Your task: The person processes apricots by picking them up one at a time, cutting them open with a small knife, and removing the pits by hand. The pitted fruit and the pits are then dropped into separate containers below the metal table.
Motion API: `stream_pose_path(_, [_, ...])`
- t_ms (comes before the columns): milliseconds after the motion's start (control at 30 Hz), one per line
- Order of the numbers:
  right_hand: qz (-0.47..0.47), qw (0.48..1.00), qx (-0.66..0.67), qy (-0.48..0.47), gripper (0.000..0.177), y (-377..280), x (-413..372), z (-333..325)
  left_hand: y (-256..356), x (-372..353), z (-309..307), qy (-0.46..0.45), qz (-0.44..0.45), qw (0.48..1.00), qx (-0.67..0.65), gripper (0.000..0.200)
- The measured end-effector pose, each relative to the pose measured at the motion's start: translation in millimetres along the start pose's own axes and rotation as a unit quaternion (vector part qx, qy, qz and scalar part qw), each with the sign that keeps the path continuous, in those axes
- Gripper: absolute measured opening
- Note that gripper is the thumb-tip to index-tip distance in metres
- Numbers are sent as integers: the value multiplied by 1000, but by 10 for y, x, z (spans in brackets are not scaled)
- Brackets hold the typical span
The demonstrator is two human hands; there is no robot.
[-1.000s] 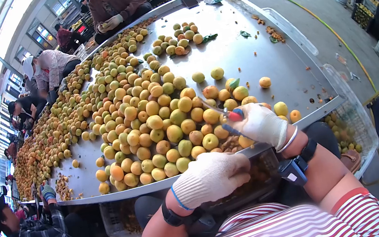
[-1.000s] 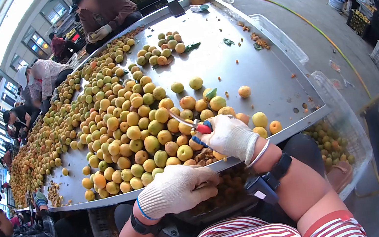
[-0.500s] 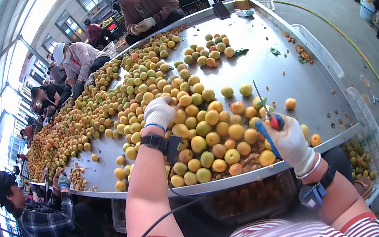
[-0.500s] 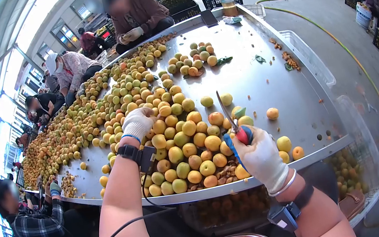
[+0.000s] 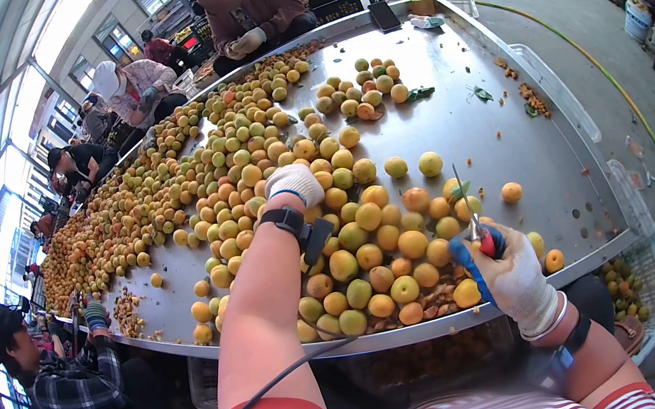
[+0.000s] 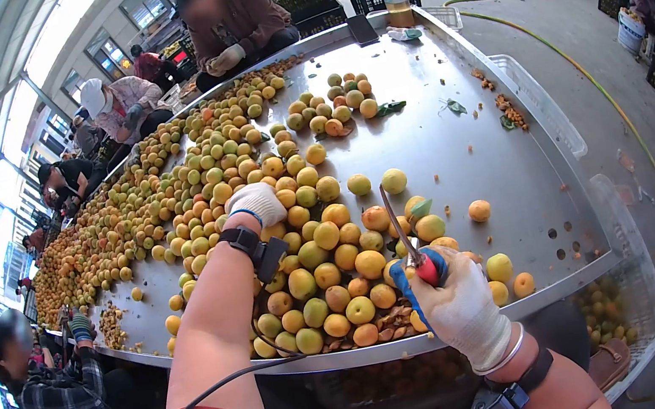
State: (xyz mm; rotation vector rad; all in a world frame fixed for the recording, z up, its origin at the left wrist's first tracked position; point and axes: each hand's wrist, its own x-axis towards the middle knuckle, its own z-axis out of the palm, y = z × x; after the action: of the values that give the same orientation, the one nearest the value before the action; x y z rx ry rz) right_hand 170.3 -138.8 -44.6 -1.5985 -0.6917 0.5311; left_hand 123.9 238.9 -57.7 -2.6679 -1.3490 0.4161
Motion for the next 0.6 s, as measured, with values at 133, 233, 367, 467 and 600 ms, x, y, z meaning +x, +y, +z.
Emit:
stream_pose_path(133, [7, 1000, 25, -4, 13, 12, 15, -24, -152, -276, -198, 14, 43, 996, -82, 52])
stream_pose_path(233, [-19, 998, 51, 22, 12, -20, 10, -4, -451, -564, -173, 54, 55, 938, -339, 56])
stream_pose_path(367, [28, 998, 57, 22, 12, -77, -26, -6, -856, -1122, -26, -74, 140, 597, -786, 43])
stream_pose_path(467, [11, 994, 113, 12, 11, 12, -36, 44, -1038, -1784, -41, -141, 228, 457, -848, 47])
stream_pose_path(600, [10, 993, 121, 17, 16, 50, -46, 117, -1185, -2580, -31, -160, 254, 379, -875, 59])
